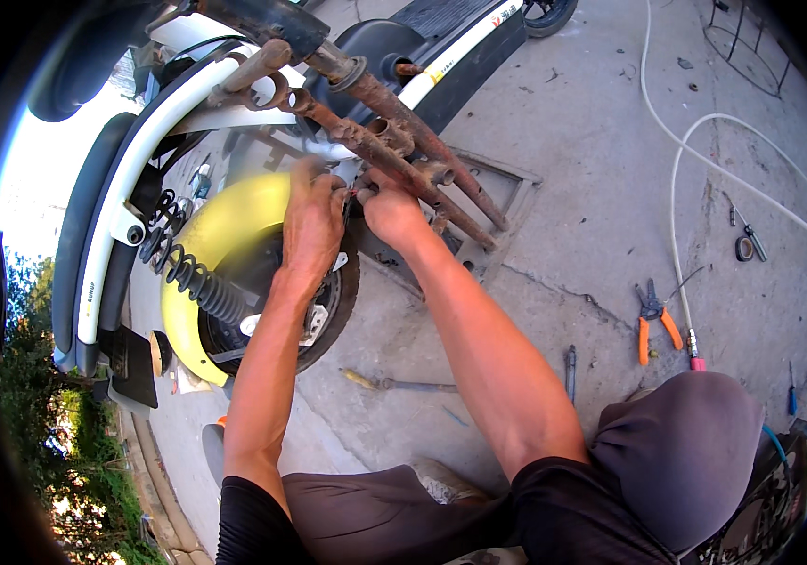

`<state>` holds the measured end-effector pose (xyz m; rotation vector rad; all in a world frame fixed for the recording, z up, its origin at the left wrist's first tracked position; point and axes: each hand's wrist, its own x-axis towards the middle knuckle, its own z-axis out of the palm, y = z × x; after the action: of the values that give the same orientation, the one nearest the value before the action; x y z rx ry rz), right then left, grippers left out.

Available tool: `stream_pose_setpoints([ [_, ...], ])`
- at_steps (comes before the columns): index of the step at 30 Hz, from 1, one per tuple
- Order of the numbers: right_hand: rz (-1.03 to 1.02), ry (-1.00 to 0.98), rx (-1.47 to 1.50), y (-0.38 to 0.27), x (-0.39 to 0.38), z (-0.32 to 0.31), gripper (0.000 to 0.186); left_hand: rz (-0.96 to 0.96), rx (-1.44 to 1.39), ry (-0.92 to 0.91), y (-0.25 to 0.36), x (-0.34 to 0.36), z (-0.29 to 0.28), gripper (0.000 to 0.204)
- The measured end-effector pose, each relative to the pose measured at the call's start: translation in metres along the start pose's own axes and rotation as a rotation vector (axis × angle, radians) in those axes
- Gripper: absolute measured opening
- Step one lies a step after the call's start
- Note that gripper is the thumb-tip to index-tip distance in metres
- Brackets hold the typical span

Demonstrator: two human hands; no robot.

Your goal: The person works on the rear wheel and brake assembly of a yellow scooter. They use a wrench to tighten bolts on the brake caliper, then use pliers to cut a zip tie and secure a cable. Finally, they use a hammer to tap a part of the wheel assembly.

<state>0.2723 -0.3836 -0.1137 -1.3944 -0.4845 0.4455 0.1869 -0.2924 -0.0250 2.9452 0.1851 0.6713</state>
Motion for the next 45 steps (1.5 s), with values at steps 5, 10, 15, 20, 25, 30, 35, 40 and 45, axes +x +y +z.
stream_pose_setpoints([
  [5, 0.264, -0.109, 0.246, -0.013, 0.000, -0.008, 0.015, 0.074, -0.011, -0.025, 0.002, -0.004, -0.006, 0.021],
  [10, 0.284, -0.128, 0.300, -0.008, 0.004, -0.005, 0.015, 0.080, 0.042, 0.010, -0.008, -0.003, 0.002, 0.018],
  [15, 0.205, -0.134, 0.308, 0.011, 0.010, -0.002, 0.017, 0.121, 0.039, 0.044, -0.007, -0.003, 0.004, 0.013],
  [20, 0.126, 0.077, 0.152, 0.003, 0.005, 0.009, 0.019, 0.132, 0.049, 0.048, -0.006, -0.002, 0.004, 0.012],
  [25, 0.037, 0.187, -0.148, -0.004, 0.000, 0.011, 0.021, 0.107, 0.072, 0.005, -0.003, -0.002, 0.000, 0.019],
  [30, 0.037, 0.198, -0.287, -0.004, -0.002, 0.010, 0.033, 0.136, 0.058, -0.021, -0.002, 0.000, 0.003, 0.017],
  [35, -0.046, 0.264, -0.324, -0.017, 0.003, 0.017, 0.055, 0.142, 0.028, -0.036, -0.009, -0.003, 0.006, 0.022],
  [40, -0.009, 0.274, -0.328, -0.021, 0.006, 0.018, 0.057, 0.159, 0.031, -0.024, -0.009, -0.001, 0.007, 0.019],
  [45, 0.002, 0.289, -0.408, -0.018, 0.012, 0.020, 0.058, 0.206, 0.062, -0.025, -0.011, -0.001, 0.006, 0.018],
])
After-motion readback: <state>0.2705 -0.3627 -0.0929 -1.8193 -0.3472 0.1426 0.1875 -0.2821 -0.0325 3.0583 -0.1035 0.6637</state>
